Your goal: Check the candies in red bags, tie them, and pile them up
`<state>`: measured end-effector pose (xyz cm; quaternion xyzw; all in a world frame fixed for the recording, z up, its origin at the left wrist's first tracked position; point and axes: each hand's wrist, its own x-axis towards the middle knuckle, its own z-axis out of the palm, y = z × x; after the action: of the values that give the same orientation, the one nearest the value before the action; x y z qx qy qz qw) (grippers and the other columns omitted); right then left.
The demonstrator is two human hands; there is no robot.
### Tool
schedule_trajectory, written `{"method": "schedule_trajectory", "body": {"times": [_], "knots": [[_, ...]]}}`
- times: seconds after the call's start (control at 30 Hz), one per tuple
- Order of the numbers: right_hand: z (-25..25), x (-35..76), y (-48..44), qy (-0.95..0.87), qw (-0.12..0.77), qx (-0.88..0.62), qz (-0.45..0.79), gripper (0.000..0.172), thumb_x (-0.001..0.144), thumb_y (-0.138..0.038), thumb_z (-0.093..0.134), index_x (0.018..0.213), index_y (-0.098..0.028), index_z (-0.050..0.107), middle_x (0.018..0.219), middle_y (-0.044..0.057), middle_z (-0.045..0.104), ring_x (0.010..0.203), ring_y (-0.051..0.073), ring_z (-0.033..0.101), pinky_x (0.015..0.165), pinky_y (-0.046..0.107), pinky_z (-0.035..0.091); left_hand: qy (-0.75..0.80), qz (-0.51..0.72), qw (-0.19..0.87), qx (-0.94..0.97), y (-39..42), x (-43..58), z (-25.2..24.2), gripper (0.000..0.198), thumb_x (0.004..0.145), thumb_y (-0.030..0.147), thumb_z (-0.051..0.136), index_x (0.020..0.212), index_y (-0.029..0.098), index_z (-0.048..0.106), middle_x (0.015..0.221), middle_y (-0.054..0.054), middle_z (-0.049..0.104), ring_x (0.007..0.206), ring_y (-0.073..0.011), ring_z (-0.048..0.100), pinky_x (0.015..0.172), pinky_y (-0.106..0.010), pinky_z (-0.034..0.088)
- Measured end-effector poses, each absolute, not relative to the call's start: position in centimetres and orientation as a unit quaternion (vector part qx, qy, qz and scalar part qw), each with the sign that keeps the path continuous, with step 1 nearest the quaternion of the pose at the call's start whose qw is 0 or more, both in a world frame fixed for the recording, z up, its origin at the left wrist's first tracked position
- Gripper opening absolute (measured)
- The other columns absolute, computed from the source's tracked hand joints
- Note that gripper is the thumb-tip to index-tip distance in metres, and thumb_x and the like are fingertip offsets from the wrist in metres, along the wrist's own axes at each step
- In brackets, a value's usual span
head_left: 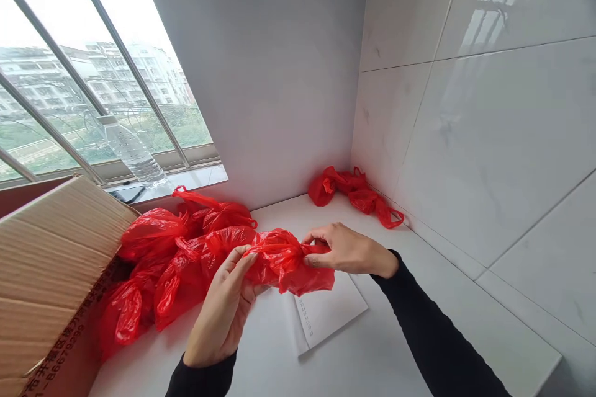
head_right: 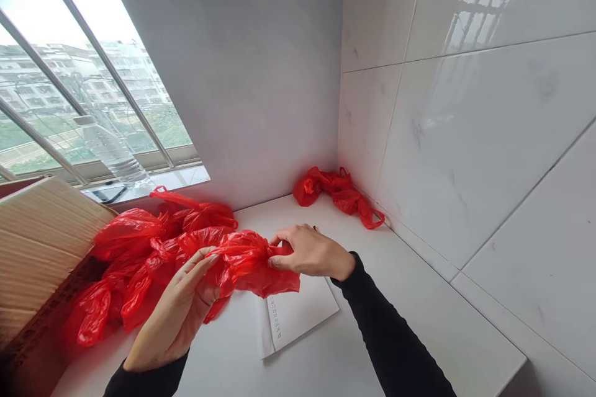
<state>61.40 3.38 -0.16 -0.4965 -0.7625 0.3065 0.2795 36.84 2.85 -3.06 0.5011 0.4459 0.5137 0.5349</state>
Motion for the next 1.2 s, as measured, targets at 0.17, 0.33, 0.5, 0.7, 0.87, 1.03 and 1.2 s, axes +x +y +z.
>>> {"method": "schedule_trajectory", "body": {"times": [0.17, 0.33, 0.5, 0.7, 0.87, 1.03, 1.2], "knots": [[-0.2, 62.0, 4.0, -0.713, 0.380, -0.548, 0.217, 0.021, 0.094, -0.035, 0.062, 0.098, -0.021, 0.076, 0.076, -0.001, 0.065, 0.063, 0.014, 0.050, 0.060, 0.030, 0.037, 0.519, 0.481, 0.399, 0.583, 3.4, 33.6, -2.8, 0.031, 0.078, 0.043, 0.083, 0.079, 0.023, 0.060, 0.072, 0.004, 0.061, 0.068, -0.0164, 0.060, 0.059, -0.024, 0.051], [0.1, 60.4, 3.0, -0.729, 0.457, -0.443, 0.252, 0.019, 0.101, -0.033, 0.057, 0.104, -0.021, 0.071, 0.098, 0.002, 0.073, 0.089, 0.018, 0.064, 0.079, 0.031, 0.047, 0.503, 0.448, 0.338, 0.658, 2.8, 33.8, -2.6, 0.040, 0.081, 0.046, 0.081, 0.115, 0.028, 0.069, 0.124, -0.006, 0.072, 0.118, -0.0290, 0.066, 0.086, -0.031, 0.055], [-0.6, 58.3, 2.8, -0.739, 0.437, -0.421, 0.291, 0.016, 0.100, -0.029, 0.058, 0.099, -0.021, 0.072, 0.096, 0.001, 0.075, 0.088, 0.017, 0.066, 0.080, 0.031, 0.047, 0.463, 0.409, 0.338, 0.709, 2.1, 36.6, -2.9, 0.023, 0.091, 0.047, 0.070, 0.093, 0.024, 0.072, 0.087, -0.003, 0.072, 0.085, -0.0221, 0.066, 0.075, -0.028, 0.050], [-0.9, 61.5, 4.3, -0.698, 0.424, -0.513, 0.263, 0.017, 0.096, -0.031, 0.061, 0.094, -0.019, 0.073, 0.095, 0.004, 0.075, 0.091, 0.020, 0.068, 0.079, 0.033, 0.049, 0.504, 0.432, 0.297, 0.687, 3.1, 33.0, -2.7, 0.034, 0.093, 0.054, 0.063, 0.087, 0.021, 0.068, 0.076, 0.000, 0.063, 0.070, -0.0167, 0.054, 0.059, -0.025, 0.040], [-1.2, 60.2, 3.8, -0.741, 0.344, -0.501, 0.287, 0.040, 0.091, -0.033, 0.070, 0.130, -0.025, 0.064, 0.110, 0.003, 0.074, 0.103, 0.020, 0.067, 0.084, 0.032, 0.051, 0.500, 0.415, 0.278, 0.707, 3.4, 33.3, -3.0, 0.041, 0.096, 0.058, 0.055, 0.105, 0.021, 0.072, 0.086, -0.002, 0.070, 0.077, -0.0203, 0.061, 0.066, -0.029, 0.048], [-1.9, 57.7, 3.2, -0.767, 0.295, -0.505, 0.264, 0.016, 0.095, -0.036, 0.065, 0.101, -0.024, 0.073, 0.075, -0.003, 0.067, 0.069, 0.014, 0.059, 0.066, 0.029, 0.043, 0.496, 0.389, 0.242, 0.738, 3.1, 34.9, -3.8, 0.040, 0.095, 0.055, 0.060, 0.122, 0.027, 0.069, 0.108, -0.004, 0.074, 0.098, -0.0239, 0.066, 0.083, -0.033, 0.051], [-1.4, 59.1, 3.6, -0.749, 0.335, -0.501, 0.274, 0.018, 0.095, -0.038, 0.065, 0.090, -0.022, 0.071, 0.082, -0.001, 0.071, 0.076, 0.016, 0.062, 0.071, 0.030, 0.044, 0.501, 0.375, 0.220, 0.748, 3.3, 33.8, -3.8, 0.026, 0.091, 0.050, 0.063, 0.088, 0.025, 0.070, 0.079, 0.002, 0.066, 0.071, -0.0176, 0.058, 0.067, -0.029, 0.045]]}}
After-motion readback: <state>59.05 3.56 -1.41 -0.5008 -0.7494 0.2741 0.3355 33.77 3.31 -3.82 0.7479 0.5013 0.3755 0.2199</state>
